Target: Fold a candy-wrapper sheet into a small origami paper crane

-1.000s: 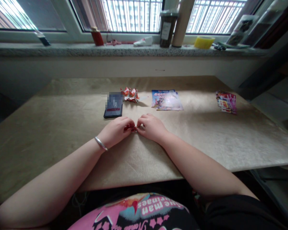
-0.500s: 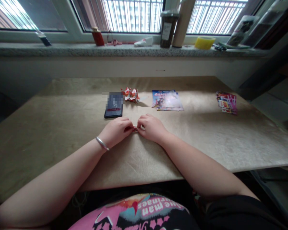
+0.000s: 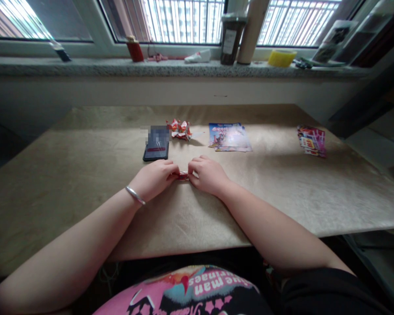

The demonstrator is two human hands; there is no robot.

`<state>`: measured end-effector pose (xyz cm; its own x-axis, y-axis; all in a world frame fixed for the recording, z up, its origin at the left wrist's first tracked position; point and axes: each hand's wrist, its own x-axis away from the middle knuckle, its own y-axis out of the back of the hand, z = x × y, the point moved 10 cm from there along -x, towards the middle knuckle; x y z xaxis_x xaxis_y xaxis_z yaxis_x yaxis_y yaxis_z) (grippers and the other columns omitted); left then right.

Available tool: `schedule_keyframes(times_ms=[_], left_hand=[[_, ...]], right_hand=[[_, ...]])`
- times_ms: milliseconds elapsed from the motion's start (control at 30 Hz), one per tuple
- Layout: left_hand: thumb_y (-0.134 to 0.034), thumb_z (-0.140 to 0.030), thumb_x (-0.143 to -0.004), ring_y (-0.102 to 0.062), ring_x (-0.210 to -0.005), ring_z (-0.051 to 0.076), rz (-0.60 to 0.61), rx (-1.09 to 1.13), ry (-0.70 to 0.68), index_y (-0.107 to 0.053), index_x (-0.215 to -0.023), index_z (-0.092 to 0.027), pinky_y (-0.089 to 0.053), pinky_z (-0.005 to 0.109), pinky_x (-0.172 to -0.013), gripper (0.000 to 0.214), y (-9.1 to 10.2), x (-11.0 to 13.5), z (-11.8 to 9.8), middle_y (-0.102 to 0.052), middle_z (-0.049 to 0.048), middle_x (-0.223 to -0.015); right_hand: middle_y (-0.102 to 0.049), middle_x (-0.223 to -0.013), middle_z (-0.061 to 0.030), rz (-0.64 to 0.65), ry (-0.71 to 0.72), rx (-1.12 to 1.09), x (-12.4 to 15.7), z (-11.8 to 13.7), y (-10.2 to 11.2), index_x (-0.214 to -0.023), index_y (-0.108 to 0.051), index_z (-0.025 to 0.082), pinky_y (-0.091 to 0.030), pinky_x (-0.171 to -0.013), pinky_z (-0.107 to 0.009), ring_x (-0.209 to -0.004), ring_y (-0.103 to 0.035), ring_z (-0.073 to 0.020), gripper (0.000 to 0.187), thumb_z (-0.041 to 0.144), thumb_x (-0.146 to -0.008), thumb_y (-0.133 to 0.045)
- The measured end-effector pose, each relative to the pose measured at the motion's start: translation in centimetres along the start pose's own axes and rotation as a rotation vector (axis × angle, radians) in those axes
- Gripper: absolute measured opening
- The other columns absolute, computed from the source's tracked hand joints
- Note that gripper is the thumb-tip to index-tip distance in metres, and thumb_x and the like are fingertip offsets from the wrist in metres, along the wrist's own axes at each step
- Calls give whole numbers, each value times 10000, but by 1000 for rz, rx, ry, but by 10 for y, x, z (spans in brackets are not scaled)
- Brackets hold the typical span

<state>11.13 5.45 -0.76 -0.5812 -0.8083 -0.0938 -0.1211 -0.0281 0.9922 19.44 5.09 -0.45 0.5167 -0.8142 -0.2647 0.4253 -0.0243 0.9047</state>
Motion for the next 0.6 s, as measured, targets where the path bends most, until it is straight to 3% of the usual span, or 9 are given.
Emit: schedule_keyframes(times_ms=[367,600], left_hand=[[-496,-203,-839,-598,-768,166,22,-42,50,-655,-787,-212,-353,237,-540,168,1,1,6,-626,19,-820],[-508,-161,-833,-549,-857,181,-49,29,-71,-616,-853,-200,-426,265,-703,116,4,2,-5,-634,22,-877]], right_hand=[[-642,-840,-51,1,-15,-39,1,-3,0,-769,-611,183,-407,-747,-283,-850,-531,-186,57,215,-786,-566],[-634,-806,-55,-8,-28,-44,0,-7,0,-751,-601,182,-409,-752,-292,-837,-533,-188,62,220,-785,-566]])
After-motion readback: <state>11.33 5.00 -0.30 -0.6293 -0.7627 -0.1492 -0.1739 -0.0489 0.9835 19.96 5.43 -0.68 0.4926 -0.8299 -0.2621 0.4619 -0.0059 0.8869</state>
